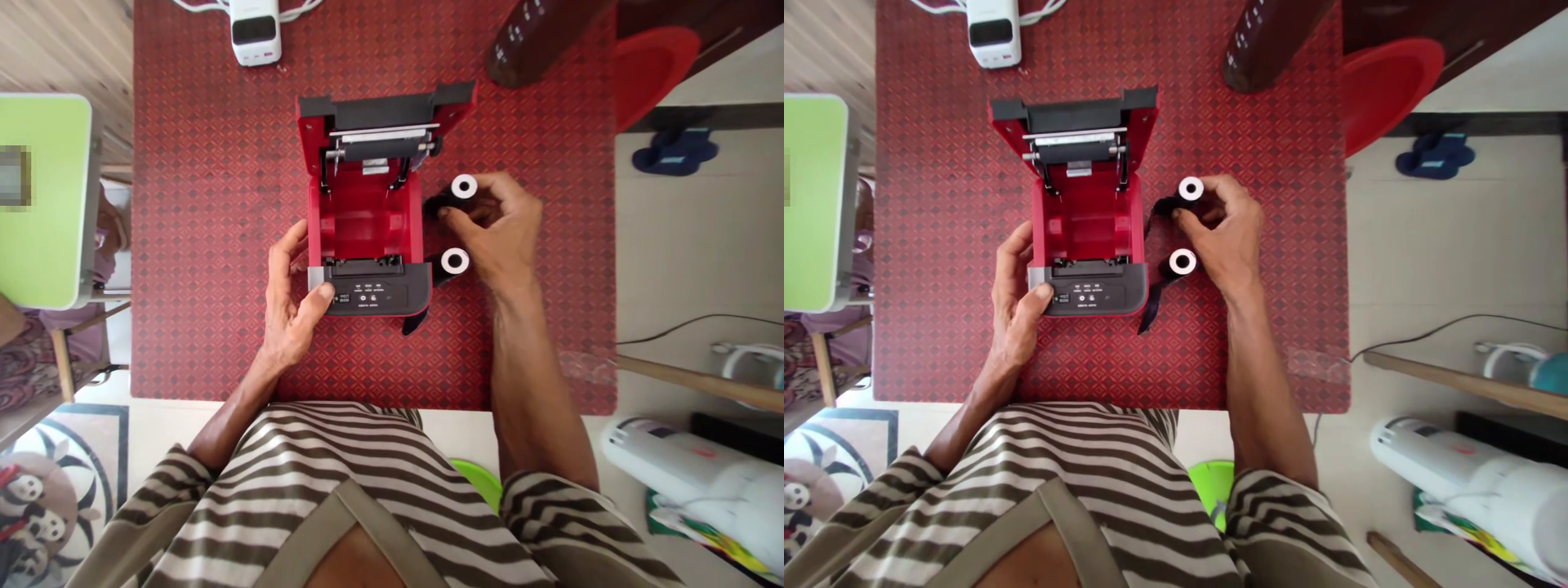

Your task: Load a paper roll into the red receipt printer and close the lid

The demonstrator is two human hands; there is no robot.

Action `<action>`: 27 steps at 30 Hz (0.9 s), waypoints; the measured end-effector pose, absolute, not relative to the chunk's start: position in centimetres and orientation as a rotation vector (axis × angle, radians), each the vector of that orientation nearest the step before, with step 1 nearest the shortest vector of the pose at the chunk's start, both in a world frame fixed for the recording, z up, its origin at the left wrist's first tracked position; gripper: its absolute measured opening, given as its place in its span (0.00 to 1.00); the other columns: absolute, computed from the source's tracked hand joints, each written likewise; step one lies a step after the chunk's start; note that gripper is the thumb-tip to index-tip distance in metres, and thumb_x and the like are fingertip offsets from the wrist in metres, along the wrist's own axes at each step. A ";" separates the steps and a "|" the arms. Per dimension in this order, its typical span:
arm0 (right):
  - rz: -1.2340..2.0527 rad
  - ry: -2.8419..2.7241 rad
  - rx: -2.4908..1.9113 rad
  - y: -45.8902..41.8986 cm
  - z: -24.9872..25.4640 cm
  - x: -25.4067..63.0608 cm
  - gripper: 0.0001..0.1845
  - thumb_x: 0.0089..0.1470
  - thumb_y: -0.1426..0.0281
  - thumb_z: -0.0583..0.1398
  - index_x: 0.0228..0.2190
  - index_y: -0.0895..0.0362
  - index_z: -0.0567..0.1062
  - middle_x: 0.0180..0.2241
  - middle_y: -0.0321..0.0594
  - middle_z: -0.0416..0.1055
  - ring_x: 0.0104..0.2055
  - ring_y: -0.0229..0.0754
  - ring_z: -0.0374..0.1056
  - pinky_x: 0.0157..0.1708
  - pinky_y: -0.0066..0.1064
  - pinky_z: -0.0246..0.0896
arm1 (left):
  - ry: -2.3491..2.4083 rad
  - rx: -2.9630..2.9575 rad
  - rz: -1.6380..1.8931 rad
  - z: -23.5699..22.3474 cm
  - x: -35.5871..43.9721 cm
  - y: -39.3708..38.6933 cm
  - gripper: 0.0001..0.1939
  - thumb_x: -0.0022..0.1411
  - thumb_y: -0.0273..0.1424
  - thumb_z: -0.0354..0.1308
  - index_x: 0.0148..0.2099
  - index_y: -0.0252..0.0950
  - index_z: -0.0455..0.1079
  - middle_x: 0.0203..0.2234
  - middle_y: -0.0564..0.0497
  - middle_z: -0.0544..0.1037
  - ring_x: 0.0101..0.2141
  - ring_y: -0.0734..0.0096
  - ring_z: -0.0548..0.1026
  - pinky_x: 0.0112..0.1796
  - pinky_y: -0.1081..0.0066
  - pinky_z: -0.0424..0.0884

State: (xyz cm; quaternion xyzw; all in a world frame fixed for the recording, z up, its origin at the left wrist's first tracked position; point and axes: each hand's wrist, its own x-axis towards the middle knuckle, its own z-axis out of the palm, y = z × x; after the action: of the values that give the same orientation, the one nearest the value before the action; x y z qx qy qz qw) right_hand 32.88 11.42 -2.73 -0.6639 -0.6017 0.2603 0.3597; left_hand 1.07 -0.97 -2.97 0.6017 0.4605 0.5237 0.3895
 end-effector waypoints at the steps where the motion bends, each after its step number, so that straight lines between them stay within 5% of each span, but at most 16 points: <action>1: 0.667 -1.550 -1.709 11.4 -2.7 32.9 0.16 0.63 0.72 0.73 0.51 0.49 0.86 0.55 0.50 0.95 0.51 0.50 0.86 0.50 0.44 0.79 | 1.169 1.535 1.332 -2.9 1.1 -1.0 0.47 0.84 0.70 0.67 0.92 0.60 0.64 0.82 0.41 0.76 0.82 0.31 0.78 0.78 0.35 0.83; 8: 0.695 -1.514 -1.648 9.6 -2.7 34.9 0.32 0.56 0.71 0.75 0.62 0.47 0.87 0.61 0.51 0.94 0.56 0.53 0.87 0.55 0.48 0.85 | 1.169 1.533 1.334 -2.9 1.2 -0.9 0.47 0.83 0.71 0.67 0.91 0.60 0.64 0.83 0.41 0.76 0.82 0.31 0.77 0.78 0.34 0.83; 12: 0.744 -1.451 -1.603 6.0 -2.2 37.7 0.23 0.54 0.66 0.73 0.52 0.44 0.92 0.49 0.48 0.95 0.49 0.56 0.89 0.53 0.53 0.87 | 1.188 1.524 1.337 -3.0 1.3 -1.0 0.48 0.83 0.72 0.67 0.91 0.59 0.64 0.82 0.41 0.76 0.82 0.30 0.77 0.79 0.34 0.82; 16: 0.950 -1.479 -1.569 2.8 -1.6 37.9 0.30 0.45 0.65 0.80 0.53 0.43 0.95 0.47 0.44 0.95 0.43 0.55 0.88 0.45 0.50 0.87 | 1.174 1.536 1.352 -3.0 1.3 -1.0 0.48 0.84 0.71 0.66 0.92 0.58 0.65 0.83 0.41 0.76 0.81 0.31 0.78 0.78 0.36 0.83; 21: 1.059 -1.516 -1.583 2.5 -1.6 35.7 0.24 0.58 0.60 0.80 0.57 0.45 0.94 0.50 0.40 0.94 0.46 0.50 0.87 0.55 0.51 0.88 | 1.163 1.583 1.337 -3.1 0.9 -0.9 0.49 0.84 0.72 0.66 0.93 0.58 0.63 0.84 0.41 0.76 0.80 0.32 0.79 0.75 0.39 0.86; 24: 1.040 -1.498 -1.570 2.8 -0.9 35.7 0.19 0.57 0.57 0.82 0.50 0.45 0.94 0.44 0.36 0.92 0.43 0.50 0.86 0.55 0.52 0.89 | 1.159 1.585 1.333 -3.3 1.0 -0.8 0.48 0.85 0.70 0.67 0.93 0.58 0.62 0.83 0.40 0.76 0.80 0.32 0.79 0.75 0.39 0.86; 27: 0.994 -1.480 -1.514 1.9 2.2 36.7 0.20 0.58 0.53 0.84 0.50 0.42 0.94 0.49 0.39 0.93 0.51 0.55 0.89 0.59 0.54 0.89 | 1.140 1.579 1.345 -3.5 1.1 -0.8 0.48 0.86 0.69 0.67 0.93 0.58 0.61 0.84 0.40 0.76 0.81 0.31 0.79 0.77 0.36 0.84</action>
State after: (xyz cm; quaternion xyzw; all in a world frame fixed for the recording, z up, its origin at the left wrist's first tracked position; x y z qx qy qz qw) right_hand 36.72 1.94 2.23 -0.5960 -0.5825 0.3910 0.3906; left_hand 1.15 -0.84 -3.55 0.6177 0.4458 0.5262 0.3779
